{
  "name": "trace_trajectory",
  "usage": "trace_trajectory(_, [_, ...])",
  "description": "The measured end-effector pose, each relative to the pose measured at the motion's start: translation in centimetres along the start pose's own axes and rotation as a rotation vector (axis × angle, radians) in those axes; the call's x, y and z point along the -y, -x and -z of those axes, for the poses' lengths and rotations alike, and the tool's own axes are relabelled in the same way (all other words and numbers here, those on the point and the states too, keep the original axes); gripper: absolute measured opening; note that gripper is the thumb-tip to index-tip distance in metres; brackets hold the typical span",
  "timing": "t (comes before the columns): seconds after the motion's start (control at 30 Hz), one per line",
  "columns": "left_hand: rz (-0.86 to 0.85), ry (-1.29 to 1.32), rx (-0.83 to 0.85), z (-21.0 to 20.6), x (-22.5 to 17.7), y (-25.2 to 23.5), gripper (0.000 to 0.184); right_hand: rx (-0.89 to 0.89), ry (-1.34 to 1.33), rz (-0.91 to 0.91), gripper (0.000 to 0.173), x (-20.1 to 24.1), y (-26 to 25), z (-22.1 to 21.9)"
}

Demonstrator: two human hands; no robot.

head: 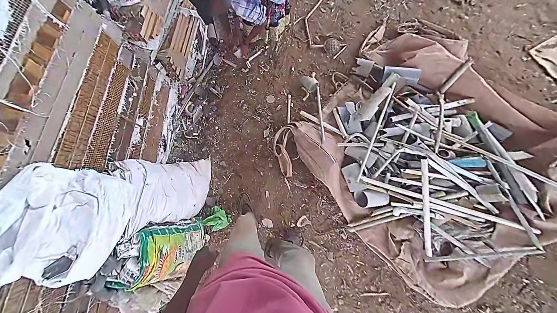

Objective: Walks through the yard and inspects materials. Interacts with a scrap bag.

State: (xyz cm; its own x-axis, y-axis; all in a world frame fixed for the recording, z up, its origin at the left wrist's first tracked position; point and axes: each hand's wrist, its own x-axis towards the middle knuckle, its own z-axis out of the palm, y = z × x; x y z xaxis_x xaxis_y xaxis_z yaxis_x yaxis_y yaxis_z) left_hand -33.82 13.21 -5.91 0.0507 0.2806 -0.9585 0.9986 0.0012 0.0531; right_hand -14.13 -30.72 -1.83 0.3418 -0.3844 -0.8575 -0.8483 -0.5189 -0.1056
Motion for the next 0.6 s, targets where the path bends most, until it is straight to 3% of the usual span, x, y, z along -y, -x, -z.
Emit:
trace_trajectory(0.17, [-0.146, -0.023, 0.041, 6.6, -3.1, -2.5, 0.046, -0.045, -0.045, 0.338, 0.033, 11.4, 1.1, -3.2])
trace_trajectory(0.3, [-0.15, -0.032, -0.032, 12.9, -2.8, -4.3, 0.045, -0.078, -0.057, 0.472, 0.031, 17.8, 4.9, -5.7])
trace_trajectory(0.43, [-0.121, 0.017, -0.104, 16.9, -1.0, -7.0, 0.046, -0.047, -0.022, 0.446, 0.032, 18.6, 6.2, -8.7])
trace_trajectory(0.6, [-0.181, 0.066, -0.174, 18.4, 1.0, -7.6, 0.048, -0.024, 0.153, 0.333, 0.036, 14.2, 5.2, -11.6])
